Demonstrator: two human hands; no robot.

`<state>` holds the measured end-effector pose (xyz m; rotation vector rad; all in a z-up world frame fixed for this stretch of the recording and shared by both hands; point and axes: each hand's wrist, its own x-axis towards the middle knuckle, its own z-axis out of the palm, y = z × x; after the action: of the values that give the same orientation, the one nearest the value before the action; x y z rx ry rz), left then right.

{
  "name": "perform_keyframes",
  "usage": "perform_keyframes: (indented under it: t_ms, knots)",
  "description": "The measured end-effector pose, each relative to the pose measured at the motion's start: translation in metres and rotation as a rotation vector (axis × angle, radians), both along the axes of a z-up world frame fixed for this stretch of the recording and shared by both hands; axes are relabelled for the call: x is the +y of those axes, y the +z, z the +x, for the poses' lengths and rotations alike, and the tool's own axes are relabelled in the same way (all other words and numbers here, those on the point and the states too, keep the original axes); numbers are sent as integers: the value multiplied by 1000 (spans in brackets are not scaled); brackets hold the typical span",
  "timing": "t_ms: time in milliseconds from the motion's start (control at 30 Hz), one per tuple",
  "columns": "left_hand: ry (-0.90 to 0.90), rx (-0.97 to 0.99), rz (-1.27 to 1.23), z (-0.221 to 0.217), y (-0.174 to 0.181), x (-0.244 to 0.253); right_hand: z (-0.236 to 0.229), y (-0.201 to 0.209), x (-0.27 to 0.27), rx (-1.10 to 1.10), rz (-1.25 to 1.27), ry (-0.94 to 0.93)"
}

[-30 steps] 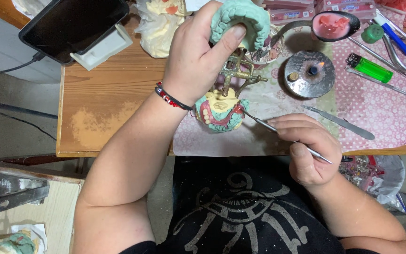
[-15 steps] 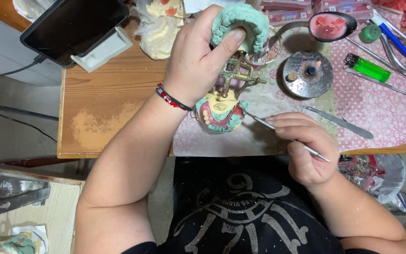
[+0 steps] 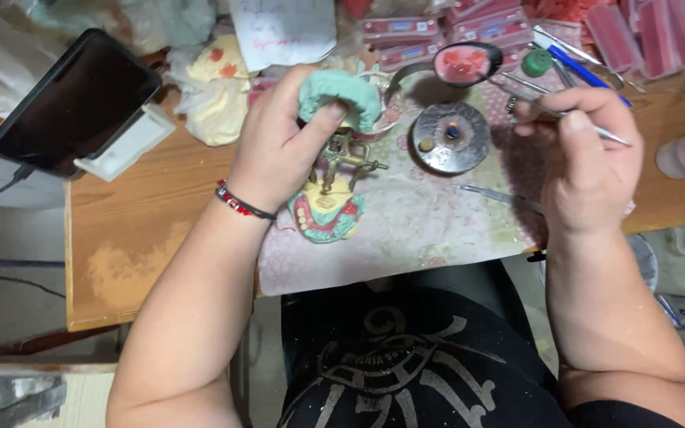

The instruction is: Waxing a dental model to create a denture base using a carving tool

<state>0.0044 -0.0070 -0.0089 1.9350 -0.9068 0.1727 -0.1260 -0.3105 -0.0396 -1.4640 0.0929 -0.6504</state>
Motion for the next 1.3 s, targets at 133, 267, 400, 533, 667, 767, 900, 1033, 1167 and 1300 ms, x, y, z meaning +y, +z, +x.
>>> perform_keyframes:
  t_ms: [133, 267, 400, 533, 667, 767, 900, 1033, 1167, 1300]
  knots:
    - [41, 97, 106, -6, 12, -4, -12, 4, -17, 8, -18, 24]
    - [46, 140, 85, -2, 9, -2, -28, 8, -51, 27, 32, 398]
    - [131, 82, 157, -1, 7, 2, -35, -2, -60, 282, -317, 162]
    - [130, 87, 139, -3, 10, 2, -37, -26, -67, 352, -909, -37]
    - [120, 51, 94, -4, 13, 2, -35, -22, -61, 200, -1055, -9]
    - [116, 59, 82, -6, 16, 2, -39, -14, -56, 50, -1081, 47]
    - [39, -37, -22, -3, 11, 8, -41, -11, -48, -63, -1178, 313]
    - [111, 22, -146, -17, 28, 33, -52, -25, -55, 18, -1232, 338]
    - [313, -30, -405, -41, 34, 78, -58, -37, -58, 51, -1244, 247]
    - [531, -31, 18, -61, 5, 108, -57, -54, -65, 32, -1168, 270]
